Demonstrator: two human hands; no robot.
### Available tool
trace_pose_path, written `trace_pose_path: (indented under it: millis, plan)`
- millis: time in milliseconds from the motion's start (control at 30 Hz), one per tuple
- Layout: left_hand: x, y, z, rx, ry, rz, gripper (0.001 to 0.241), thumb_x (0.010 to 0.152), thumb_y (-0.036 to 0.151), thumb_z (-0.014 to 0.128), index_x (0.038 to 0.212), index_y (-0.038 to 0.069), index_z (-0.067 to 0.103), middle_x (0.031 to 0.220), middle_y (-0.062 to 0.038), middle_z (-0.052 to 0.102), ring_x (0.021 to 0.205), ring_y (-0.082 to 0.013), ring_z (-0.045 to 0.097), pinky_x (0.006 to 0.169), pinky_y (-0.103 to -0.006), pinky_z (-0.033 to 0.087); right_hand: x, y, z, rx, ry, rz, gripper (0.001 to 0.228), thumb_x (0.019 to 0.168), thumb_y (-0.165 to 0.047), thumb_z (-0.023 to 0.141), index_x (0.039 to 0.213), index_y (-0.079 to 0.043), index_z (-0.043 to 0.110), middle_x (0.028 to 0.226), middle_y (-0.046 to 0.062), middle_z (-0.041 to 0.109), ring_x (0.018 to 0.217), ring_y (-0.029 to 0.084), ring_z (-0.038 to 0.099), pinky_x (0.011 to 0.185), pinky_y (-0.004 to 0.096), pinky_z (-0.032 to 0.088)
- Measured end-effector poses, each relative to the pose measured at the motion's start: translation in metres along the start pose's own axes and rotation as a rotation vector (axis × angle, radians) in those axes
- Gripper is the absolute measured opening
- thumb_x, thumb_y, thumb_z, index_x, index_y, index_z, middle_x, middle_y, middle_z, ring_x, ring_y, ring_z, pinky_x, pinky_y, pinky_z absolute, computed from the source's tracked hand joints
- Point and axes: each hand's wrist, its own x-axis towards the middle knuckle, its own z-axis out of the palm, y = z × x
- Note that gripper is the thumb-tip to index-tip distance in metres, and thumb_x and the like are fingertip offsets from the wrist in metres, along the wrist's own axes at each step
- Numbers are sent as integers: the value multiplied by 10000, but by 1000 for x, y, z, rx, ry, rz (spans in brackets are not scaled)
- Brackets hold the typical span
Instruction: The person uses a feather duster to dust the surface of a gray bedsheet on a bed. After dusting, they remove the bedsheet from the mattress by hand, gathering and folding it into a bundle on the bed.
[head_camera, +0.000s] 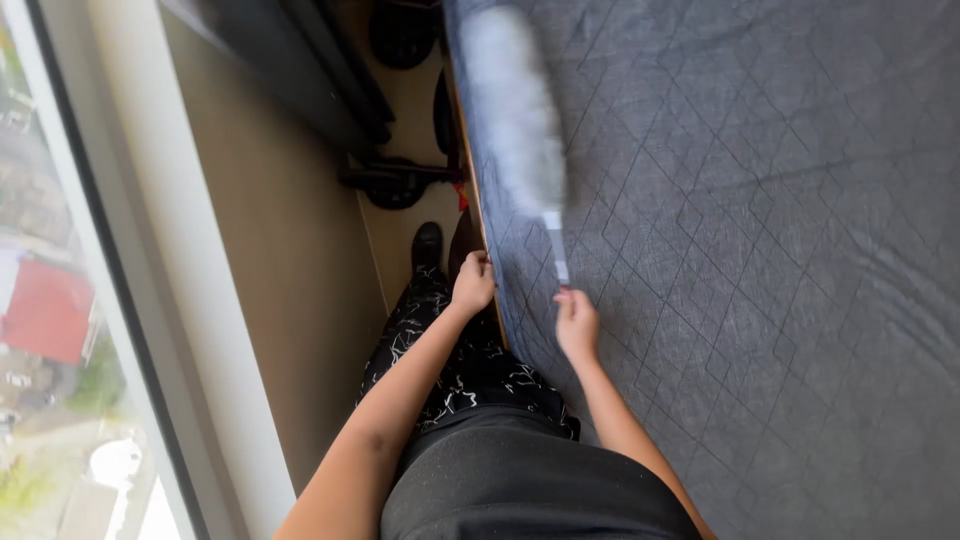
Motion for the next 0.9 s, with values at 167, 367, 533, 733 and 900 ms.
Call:
trace_pose_path:
  millis: [167,367,533,733,900]
  plan:
    - [54,-31,-9,154,-44,60,453,1001,270,571,1355,-2,495,1170,-229,667,1057,-383,671,949,-450,522,22,88,-53,-53,497,203,148,1122,-106,539,1237,-26,583,990,143,603,812,223,617,707,379,493]
    - [105,30,-51,253,-57,146,488,969,250,611,1373,18,465,1232,-252,598,1067,-409,639,943,-456,521,53,137,-108,508,1023,754,524,978,-121,408,1502,-113,421,1291,94,574,941,203,625,774,309,472]
    - [137,69,-73,276,-55,190,481,937,227,634,1350,36,474,1244,-237,581,1070,-406,632,931,-464,519,127,241,-87,930,1113,676,453,1129,-345,482,1481,-67,548,1153,95,654,825,144,644,660,248,500]
    - [163,43,-80,314,-75,240,483,943,241,648,1359,54,488,1252,-226,599,1098,-411,620,930,-465,517,208,-1,28,30,501,243,369,937,26,500,1274,-36,637,830,35,629,713,140,608,590,315,486]
    - [164,52,-72,404,-70,147,603,944,264,657,1444,38,406,1358,-272,489,1166,-472,548,1012,-492,472,157,-89,51,150,26,42,559,1012,-29,562,1547,-173,492,1021,70,709,863,146,655,763,299,511]
